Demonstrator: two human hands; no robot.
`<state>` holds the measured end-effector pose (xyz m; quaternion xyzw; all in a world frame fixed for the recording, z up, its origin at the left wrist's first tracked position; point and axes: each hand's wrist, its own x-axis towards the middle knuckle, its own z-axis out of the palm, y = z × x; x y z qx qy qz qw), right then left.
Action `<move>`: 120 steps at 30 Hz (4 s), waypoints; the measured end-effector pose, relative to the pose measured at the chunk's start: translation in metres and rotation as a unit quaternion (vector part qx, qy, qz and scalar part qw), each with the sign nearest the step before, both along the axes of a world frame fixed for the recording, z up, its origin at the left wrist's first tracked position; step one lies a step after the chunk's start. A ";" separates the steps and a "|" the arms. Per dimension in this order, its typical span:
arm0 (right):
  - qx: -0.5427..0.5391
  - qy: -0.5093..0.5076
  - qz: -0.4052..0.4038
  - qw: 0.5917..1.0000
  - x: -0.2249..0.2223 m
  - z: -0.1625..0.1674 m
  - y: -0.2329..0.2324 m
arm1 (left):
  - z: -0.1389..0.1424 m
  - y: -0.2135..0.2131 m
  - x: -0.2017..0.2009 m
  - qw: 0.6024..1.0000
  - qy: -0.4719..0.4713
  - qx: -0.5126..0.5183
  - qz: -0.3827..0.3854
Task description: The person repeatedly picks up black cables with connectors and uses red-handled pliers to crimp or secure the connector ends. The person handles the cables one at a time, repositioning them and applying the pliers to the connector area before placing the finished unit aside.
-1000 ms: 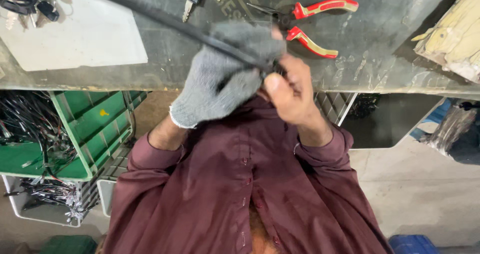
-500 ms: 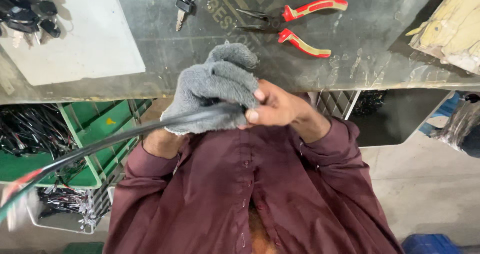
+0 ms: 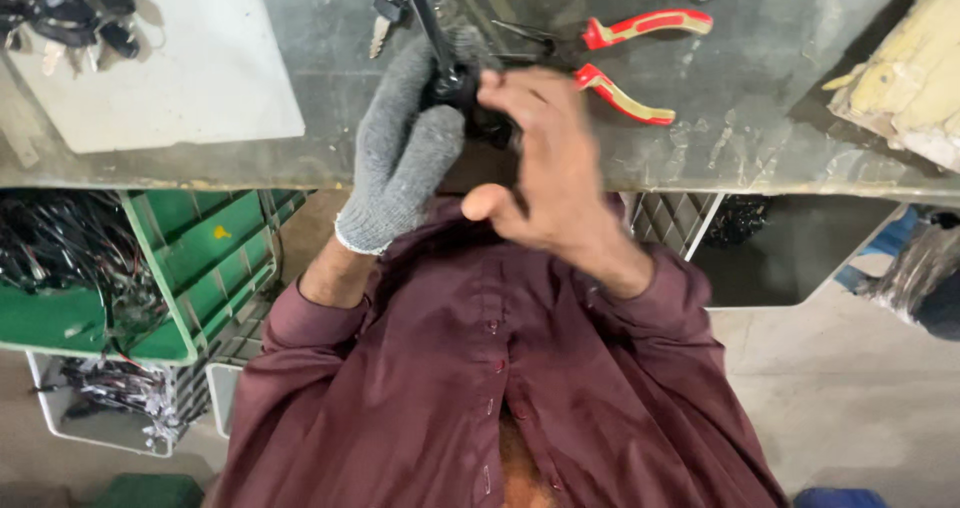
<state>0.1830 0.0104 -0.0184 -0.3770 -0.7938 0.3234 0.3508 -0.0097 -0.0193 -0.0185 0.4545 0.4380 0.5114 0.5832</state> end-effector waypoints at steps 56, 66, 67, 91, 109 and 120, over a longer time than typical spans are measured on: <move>-0.008 -0.182 -0.086 0.979 0.025 0.018 0.001 | 0.034 -0.021 0.018 0.786 0.591 0.181 0.005; -0.043 -0.169 -0.086 0.981 0.016 0.022 0.004 | 0.062 -0.006 0.013 0.923 0.358 0.130 -0.051; -0.030 -0.172 -0.084 0.981 0.015 0.019 0.008 | 0.069 -0.005 0.008 0.934 0.327 0.127 -0.064; 0.069 -0.118 0.003 0.991 0.018 0.011 0.029 | 0.075 0.014 -0.024 0.966 0.171 0.032 -0.191; 0.049 0.032 0.072 0.996 0.019 0.011 0.048 | 0.066 0.020 -0.014 0.910 -0.209 -0.201 -0.298; 0.194 -0.204 -0.023 0.959 0.034 0.022 0.064 | 0.051 0.011 -0.116 0.817 0.547 0.149 0.104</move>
